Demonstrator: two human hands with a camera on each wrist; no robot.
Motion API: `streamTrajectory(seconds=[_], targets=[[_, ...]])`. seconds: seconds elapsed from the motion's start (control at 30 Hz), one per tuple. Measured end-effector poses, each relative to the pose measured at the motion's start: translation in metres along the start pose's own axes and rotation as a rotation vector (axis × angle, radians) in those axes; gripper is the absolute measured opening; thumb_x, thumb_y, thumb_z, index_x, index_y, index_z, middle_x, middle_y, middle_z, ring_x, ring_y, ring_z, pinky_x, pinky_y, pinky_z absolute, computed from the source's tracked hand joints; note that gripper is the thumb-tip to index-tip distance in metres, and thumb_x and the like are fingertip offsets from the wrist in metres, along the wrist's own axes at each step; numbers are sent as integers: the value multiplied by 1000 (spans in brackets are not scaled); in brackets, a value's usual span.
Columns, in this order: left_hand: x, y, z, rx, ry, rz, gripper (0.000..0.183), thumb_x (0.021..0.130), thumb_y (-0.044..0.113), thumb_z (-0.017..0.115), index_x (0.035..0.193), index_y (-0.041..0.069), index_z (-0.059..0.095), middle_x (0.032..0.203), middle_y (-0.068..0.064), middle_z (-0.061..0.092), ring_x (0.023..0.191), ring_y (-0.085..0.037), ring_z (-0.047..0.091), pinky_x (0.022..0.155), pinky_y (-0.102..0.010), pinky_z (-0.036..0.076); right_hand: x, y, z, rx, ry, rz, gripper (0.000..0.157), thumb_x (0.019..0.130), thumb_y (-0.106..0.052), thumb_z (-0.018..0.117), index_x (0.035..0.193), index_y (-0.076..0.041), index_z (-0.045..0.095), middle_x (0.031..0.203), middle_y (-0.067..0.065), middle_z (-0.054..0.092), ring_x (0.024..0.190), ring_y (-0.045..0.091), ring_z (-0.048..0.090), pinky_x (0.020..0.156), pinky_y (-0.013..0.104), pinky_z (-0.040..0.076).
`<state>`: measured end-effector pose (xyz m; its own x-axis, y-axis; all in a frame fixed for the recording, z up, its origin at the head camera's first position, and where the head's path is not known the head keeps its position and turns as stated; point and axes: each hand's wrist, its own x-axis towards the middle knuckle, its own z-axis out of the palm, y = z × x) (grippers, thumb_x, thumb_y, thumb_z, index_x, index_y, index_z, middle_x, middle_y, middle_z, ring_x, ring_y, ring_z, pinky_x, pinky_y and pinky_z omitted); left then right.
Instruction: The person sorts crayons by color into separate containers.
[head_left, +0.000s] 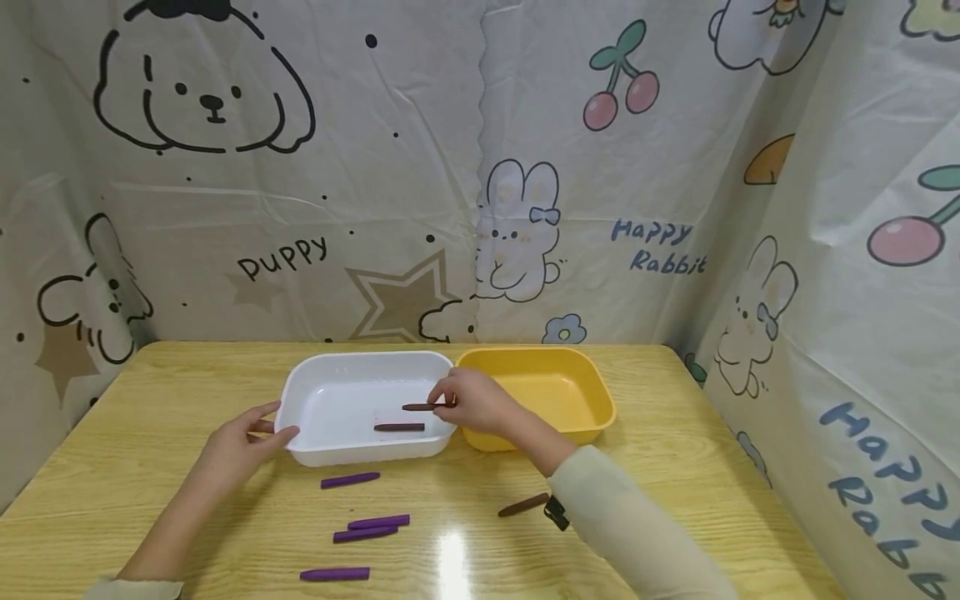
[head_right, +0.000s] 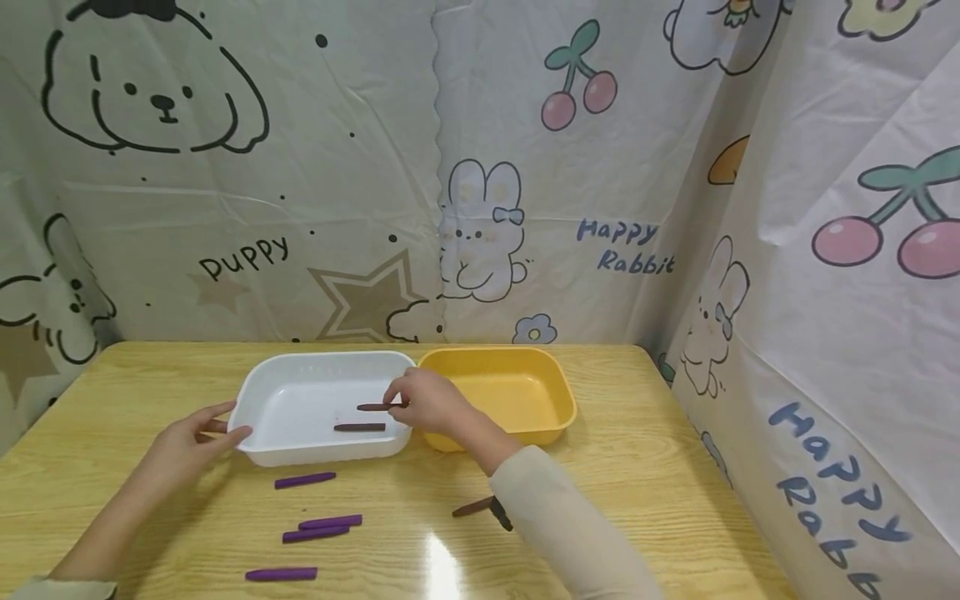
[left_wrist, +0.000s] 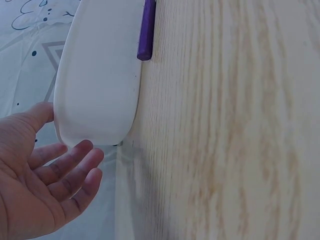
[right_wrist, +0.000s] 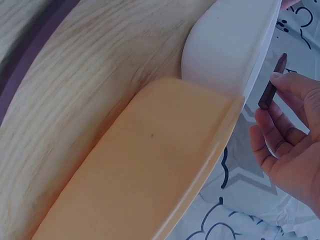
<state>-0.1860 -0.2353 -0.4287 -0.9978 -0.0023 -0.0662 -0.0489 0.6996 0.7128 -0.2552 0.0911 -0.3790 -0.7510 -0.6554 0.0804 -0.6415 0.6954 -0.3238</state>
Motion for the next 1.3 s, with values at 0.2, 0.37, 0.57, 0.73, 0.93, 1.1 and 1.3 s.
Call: streamTrajectory(seconds=[0.2, 0.37, 0.57, 0.73, 0.93, 1.1, 1.3], targets=[[-1, 1, 0, 1, 5, 3, 77, 88, 51, 56, 141, -2, 36, 114, -24, 61, 103, -36, 58, 72, -37, 53, 8, -7, 7, -37, -23, -11, 12, 86, -18, 67, 95, -14, 73, 79, 0, 59, 71, 9, 50, 63, 16, 41], [0, 0, 1, 3, 5, 0, 78, 88, 52, 56, 141, -1, 36, 115, -24, 61, 103, -37, 58, 74, -39, 53, 14, -11, 12, -63, -48, 15, 13, 86, -20, 67, 97, -16, 73, 82, 0, 59, 73, 8, 50, 62, 15, 41], [1, -2, 1, 0, 0, -6, 78, 89, 51, 56, 142, -2, 35, 116, -24, 60, 103, -37, 58, 74, -39, 53, 23, -14, 18, -74, -64, 59, 14, 87, -22, 65, 98, -18, 73, 84, -1, 59, 73, 8, 49, 63, 16, 42], [2, -2, 0, -3, 0, -10, 77, 89, 50, 57, 142, -2, 34, 116, -25, 60, 103, -37, 58, 73, -39, 54, 31, -11, 25, -75, -67, 89, 14, 87, -22, 66, 98, -18, 73, 82, -2, 60, 73, 7, 50, 66, 17, 42], [1, -2, 0, -2, 1, -18, 77, 89, 50, 56, 142, -2, 34, 117, -25, 59, 103, -38, 58, 74, -39, 54, 39, -9, 34, -62, -89, 140, 13, 87, -22, 66, 97, -18, 73, 81, -5, 62, 74, 7, 51, 69, 18, 43], [0, -1, -1, -10, -3, -26, 78, 89, 51, 56, 142, -1, 34, 118, -26, 58, 104, -38, 58, 74, -39, 54, 46, -9, 41, -95, -99, 160, 12, 87, -23, 66, 96, -19, 73, 80, -5, 64, 74, 7, 51, 72, 19, 44], [0, 1, 0, -16, -2, -27, 77, 89, 50, 57, 142, -1, 34, 117, -25, 59, 104, -37, 58, 74, -38, 54, 49, -10, 50, -153, -116, 188, 11, 87, -24, 66, 96, -21, 73, 86, -6, 66, 78, 9, 54, 77, 22, 45]])
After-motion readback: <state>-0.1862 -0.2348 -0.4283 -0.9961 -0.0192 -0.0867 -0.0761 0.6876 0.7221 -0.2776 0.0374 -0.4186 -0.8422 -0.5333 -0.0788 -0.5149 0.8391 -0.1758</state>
